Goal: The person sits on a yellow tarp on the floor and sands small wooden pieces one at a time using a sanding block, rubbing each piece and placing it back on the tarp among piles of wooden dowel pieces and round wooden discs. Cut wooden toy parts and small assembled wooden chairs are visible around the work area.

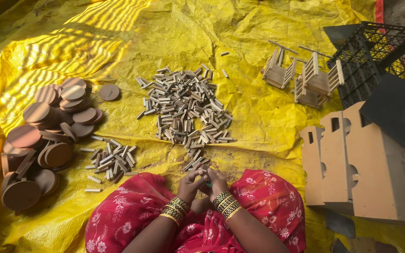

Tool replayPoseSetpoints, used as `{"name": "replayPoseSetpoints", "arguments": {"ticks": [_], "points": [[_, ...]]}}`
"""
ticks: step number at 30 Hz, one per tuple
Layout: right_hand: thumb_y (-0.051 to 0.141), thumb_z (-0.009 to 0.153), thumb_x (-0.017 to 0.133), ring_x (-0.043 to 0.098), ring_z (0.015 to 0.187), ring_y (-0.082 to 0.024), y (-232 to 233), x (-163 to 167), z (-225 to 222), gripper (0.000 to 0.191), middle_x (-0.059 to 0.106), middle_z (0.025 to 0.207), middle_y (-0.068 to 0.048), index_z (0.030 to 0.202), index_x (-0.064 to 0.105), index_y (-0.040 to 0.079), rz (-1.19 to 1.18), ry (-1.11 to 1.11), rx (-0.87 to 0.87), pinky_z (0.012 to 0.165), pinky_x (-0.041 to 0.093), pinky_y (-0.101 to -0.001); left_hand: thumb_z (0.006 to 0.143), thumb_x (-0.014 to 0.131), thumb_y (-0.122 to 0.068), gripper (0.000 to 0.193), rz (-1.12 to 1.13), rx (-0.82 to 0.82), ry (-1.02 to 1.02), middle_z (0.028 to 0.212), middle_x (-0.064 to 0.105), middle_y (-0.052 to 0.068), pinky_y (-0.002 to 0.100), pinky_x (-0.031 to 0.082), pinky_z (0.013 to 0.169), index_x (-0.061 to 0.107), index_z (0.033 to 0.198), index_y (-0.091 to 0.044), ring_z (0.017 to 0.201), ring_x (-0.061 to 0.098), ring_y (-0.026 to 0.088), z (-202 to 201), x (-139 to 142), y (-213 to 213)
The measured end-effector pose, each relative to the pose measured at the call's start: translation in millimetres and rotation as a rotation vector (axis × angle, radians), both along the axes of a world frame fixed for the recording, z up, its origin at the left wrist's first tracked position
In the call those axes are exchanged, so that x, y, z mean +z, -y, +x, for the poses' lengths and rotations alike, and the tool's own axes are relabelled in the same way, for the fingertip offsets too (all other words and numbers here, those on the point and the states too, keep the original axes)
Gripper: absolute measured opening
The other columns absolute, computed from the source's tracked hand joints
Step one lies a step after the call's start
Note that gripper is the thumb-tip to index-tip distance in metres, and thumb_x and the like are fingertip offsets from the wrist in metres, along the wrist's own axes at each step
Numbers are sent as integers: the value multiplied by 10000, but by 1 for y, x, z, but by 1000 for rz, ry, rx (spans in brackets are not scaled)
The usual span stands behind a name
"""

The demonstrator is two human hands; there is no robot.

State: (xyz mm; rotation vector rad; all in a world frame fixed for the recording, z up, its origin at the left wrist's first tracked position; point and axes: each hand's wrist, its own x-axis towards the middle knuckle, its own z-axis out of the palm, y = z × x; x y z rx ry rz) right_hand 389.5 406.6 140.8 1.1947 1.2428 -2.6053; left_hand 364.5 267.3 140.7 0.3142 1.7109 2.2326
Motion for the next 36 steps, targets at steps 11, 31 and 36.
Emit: {"name": "replayPoseSetpoints", "arguments": {"ticks": [11, 31, 36], "points": [[222, 864, 789, 698, 887, -173, -12, 2, -15, 587, 727, 1111, -163, 1352, 575, -25, 595, -123, -34, 690, 594, -298, 832, 839, -149, 276, -411, -105, -250, 825, 651, 33, 317, 525, 758, 795, 1097, -83, 819, 609, 145, 12, 20, -3], [128, 911, 725, 724, 1002, -183, -3, 42, -6, 660, 684, 1207, -178, 1481, 417, 1, 932, -345, 12, 816, 613, -302, 929, 760, -256, 394, -198, -65, 24, 1052, 816, 29, 272, 584, 795, 721, 1277, -75, 907, 727, 90, 5, 22, 5], [81, 942, 676, 723, 984, -178, -1, 37, -7, 659, 696, 1168, -182, 1518, 363, 13, 773, -442, 0, 819, 614, -301, 882, 747, -314, 319, -777, 60, -387, 975, 774, 123, 430, 564, 769, 773, 1157, -156, 847, 723, 316, 9, 49, 13]]}}
